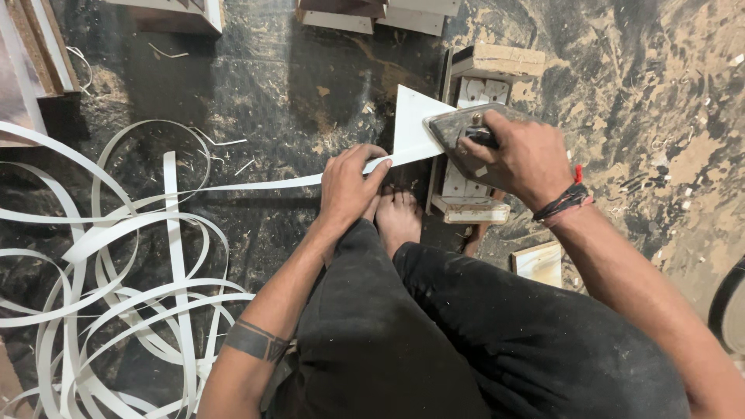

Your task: The person kneels on the workshop floor and applies white edge banding tape to the edges of small triangular wood panels. They press the tape with a hand-held iron, fold it over the panel edge, and trim off the excess strip, repeating the process on additional panels.

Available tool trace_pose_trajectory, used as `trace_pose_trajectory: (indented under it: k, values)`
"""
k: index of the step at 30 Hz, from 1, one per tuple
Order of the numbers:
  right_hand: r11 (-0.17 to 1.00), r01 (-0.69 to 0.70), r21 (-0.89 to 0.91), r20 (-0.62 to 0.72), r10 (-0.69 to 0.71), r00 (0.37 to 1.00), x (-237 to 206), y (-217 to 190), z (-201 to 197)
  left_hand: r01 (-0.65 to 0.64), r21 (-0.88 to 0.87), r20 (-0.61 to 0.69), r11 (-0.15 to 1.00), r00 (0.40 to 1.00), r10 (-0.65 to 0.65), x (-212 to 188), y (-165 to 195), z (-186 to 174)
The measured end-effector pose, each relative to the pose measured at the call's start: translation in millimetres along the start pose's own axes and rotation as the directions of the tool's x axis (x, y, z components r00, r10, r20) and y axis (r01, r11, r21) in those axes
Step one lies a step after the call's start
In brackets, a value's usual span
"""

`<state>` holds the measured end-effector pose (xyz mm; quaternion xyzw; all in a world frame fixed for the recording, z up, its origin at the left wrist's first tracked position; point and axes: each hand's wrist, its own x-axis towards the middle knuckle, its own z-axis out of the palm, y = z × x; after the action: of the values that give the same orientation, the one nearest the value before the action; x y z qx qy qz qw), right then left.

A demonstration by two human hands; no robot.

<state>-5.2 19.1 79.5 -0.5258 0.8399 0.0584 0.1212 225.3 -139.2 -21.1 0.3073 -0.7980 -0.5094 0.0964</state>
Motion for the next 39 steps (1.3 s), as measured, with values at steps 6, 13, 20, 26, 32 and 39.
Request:
trace_pose_trajectory:
  k: [6,13,20,26,32,39]
  values:
    - [0.997,0.047,0.053,-0.015,-0.047,0.999,8,-19,1,0.029,-0.014,0.021,0.999,0.999,-0.029,2,0,1]
    - [0.99,0.143,0.019,-0.041,-0.142,0.989,17,-67,2,0.114,-0.077,0.015,0.991,0.993,-0.113,1,-7,0]
    - [0.995,0.1,0.001,0.018,-0.1,0.995,19,-62,2,0.078,-0.007,0.041,0.997,0.996,-0.077,-1,-11,-9]
    - [0.999,0.017,0.047,-0.017,-0.016,1.0,11,-19,4,0.093,-0.147,0.076,0.985,0.994,-0.083,7,24,-12]
    - [0.998,-0.027,0.048,-0.063,0.03,0.998,-2,8,-2,0.381,-0.168,0.314,0.909,0.895,-0.317,15,71,-19]
    - [0.997,-0.065,0.042,-0.029,0.067,0.997,0,-2,-7,0.118,0.002,0.063,0.993,0.991,-0.118,15,45,-26]
